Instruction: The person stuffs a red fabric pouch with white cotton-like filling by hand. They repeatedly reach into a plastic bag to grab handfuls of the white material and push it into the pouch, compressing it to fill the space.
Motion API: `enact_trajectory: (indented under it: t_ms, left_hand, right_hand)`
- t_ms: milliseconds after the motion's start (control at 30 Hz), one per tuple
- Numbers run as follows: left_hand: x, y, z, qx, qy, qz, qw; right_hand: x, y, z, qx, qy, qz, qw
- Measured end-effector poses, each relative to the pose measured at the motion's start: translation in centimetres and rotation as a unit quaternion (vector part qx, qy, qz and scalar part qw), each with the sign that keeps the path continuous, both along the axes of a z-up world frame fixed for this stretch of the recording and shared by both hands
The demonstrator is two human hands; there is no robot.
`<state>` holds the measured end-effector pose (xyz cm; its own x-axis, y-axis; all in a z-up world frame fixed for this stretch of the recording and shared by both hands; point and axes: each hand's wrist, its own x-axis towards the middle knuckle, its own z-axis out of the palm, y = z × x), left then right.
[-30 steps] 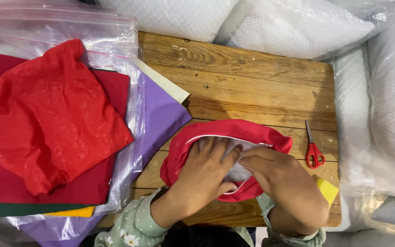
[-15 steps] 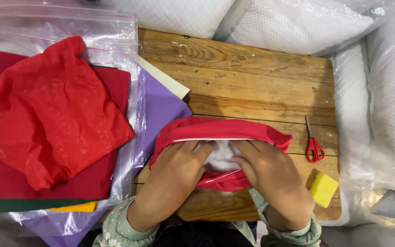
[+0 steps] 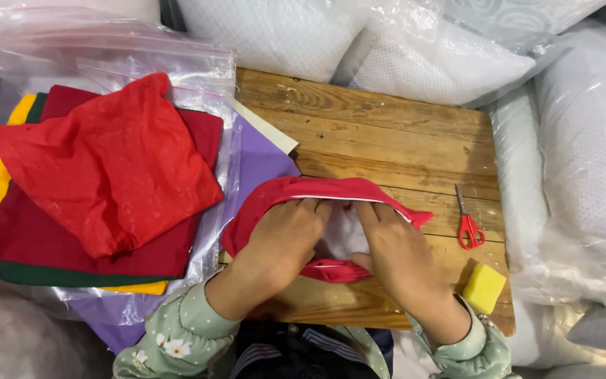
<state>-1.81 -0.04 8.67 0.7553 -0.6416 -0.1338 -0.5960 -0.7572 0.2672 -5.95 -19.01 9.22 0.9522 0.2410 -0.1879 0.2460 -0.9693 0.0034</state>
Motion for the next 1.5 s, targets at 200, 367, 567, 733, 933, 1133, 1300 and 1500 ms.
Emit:
enact_trajectory:
  t_ms: [200, 367, 567, 733, 933, 1133, 1300, 1500]
  left_hand:
    - [-1.2, 2.5, 3.9, -0.204, 0.077, -0.032, 0.975]
    - [-1.6, 3.4, -3.6, -0.162, -0.06, -0.084, 0.981]
    - [-0.5, 3.1, -5.6, -0.069, -0.211, -0.024, 0.975]
    - [0.9, 1.9, -5.3, -0.12, -0.231, 0.018, 0.965]
    - [1.5, 2.2, -6.5, -0.084, -0.069, 0.02, 0.994]
    - [0.3, 3.6, -4.1, -0.184, -0.098, -0.014, 0.978]
    - [0.0, 3.1, -8.6, -0.162, -0.234, 0.02, 0.958]
    - [-3.8, 5.4, -3.1, -0.303, -0.268, 0.001, 0.915]
  right_hand:
    - [0.5, 1.1, 1.4, 0.121, -0.059, 0.177, 0.975]
    - [2.0, -0.3, -7.6, 0.128, -0.055, 0.237, 0.962]
    - [1.8, -1.2, -2.5, 0.117, -0.078, 0.186, 0.972]
    - [3.8, -1.2, -2.9, 0.123, 0.026, 0.086, 0.988]
    - [4.7, -1.7, -3.8, 0.273, 0.052, 0.027, 0.96]
    - [1.2, -3.0, -0.7, 0.306, -0.081, 0.02, 0.948]
    - [1.2, -2.1, -1.8, 0.286, -0.113, 0.074, 0.949]
    - [0.6, -0.1, 0.3, 0.305, -0.139, 0.135, 0.932]
